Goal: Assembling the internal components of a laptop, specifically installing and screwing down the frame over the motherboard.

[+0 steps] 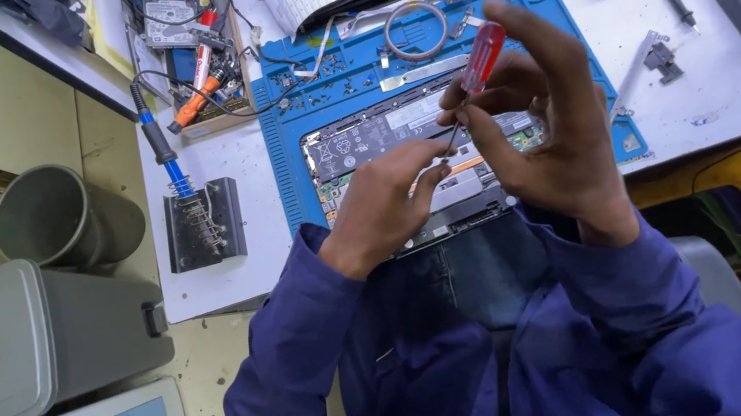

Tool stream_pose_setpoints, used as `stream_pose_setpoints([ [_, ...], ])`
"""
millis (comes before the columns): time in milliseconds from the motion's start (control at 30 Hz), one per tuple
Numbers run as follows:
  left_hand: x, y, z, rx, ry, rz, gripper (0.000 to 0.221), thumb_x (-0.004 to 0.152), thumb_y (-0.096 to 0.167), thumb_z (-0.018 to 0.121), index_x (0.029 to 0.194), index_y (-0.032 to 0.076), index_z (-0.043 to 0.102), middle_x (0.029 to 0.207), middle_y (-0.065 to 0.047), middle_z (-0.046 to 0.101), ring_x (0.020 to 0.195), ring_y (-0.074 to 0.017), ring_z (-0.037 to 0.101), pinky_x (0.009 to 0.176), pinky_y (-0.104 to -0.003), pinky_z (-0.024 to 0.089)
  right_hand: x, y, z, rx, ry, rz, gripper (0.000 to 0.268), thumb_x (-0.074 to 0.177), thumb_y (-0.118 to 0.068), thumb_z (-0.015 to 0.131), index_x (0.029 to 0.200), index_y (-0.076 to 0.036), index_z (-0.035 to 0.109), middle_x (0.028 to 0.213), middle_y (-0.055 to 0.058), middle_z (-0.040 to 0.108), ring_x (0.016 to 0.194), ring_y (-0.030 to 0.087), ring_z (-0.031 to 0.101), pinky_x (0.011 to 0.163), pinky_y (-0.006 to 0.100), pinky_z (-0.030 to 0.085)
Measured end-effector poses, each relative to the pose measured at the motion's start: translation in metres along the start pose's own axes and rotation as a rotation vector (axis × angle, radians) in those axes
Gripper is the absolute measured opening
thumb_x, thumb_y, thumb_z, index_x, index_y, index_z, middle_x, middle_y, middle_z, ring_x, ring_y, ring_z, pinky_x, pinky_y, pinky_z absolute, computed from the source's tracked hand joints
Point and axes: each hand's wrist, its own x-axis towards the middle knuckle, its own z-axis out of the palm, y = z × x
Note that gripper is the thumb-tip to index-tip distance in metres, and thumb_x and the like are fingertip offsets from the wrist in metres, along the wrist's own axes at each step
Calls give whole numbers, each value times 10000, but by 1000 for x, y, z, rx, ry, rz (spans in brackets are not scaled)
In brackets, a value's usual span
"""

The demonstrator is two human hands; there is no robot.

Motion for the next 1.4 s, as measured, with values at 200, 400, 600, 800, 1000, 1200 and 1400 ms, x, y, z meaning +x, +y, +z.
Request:
stream_pose_setpoints([
  [200, 44, -1, 31, 142, -342, -166, 78, 1012, 163, 559, 974, 95, 560, 884, -161, 721, 773, -441, 630, 575, -540, 419, 3, 24, -26, -141, -14, -46, 798, 1115, 205, 602, 1694, -200, 231, 1119, 199, 665, 1030, 286, 758, 1044, 414, 720],
  [400, 53, -18, 58, 128, -291, -104, 113, 1033, 185, 565, 1042, 89, 506, 858, -181, 726, 704, -465, 619, 545, -545, 391, -2, 45, -34, -139, -5, -85, 759, 1111, 232, 598, 1651, -178, 255, 1133, 223, 634, 1064, 344, 760, 1021, 439, 706],
  [600, 55, -22, 65, 127, -283, -137, 100, 1064, 187, 491, 999, 113, 473, 798, -108, 679, 606, -361, 558, 520, -489, 366, -2, 56, -34, -146, 13, -72, 764, 1106, 230, 611, 1646, -185, 266, 1142, 212, 643, 1056, 347, 766, 1005, 429, 703],
  [800, 54, -22, 67, 161, -273, -139, 86, 1056, 169, 490, 1014, 95, 482, 811, -137, 693, 616, -406, 576, 506, -522, 370, -5, 59, -34, -139, 19, -83, 766, 1106, 232, 608, 1647, -189, 267, 1148, 202, 631, 1074, 349, 768, 1022, 431, 704],
  [1000, 52, -23, 66, 151, -272, -125, 30, 1000, 102, 523, 1005, 110, 495, 821, -130, 697, 635, -401, 577, 524, -509, 371, -4, 57, -35, -187, 27, -76, 757, 1093, 189, 691, 1624, -168, 288, 1128, 205, 683, 1057, 329, 789, 1008, 416, 701],
  [1200, 53, -21, 67, 153, -247, -148, 106, 1058, 208, 491, 1032, 112, 528, 818, -137, 706, 657, -409, 610, 534, -529, 398, 15, 70, -36, -446, 284, -343, 348, 1048, -40, 863, 1278, 41, 615, 1001, 218, 733, 842, 320, 739, 768, 401, 651],
  [1400, 66, 14, 30, -112, -11, -87, 284, 1031, 136, 595, 1307, 75, 561, 1297, -129, 725, 1157, -336, 739, 906, -484, 590, 36, 62, -39, -39, -30, -273, 108, 1187, -15, 463, 1283, 33, 473, 925, 246, 660, 827, 340, 764, 751, 382, 652],
])
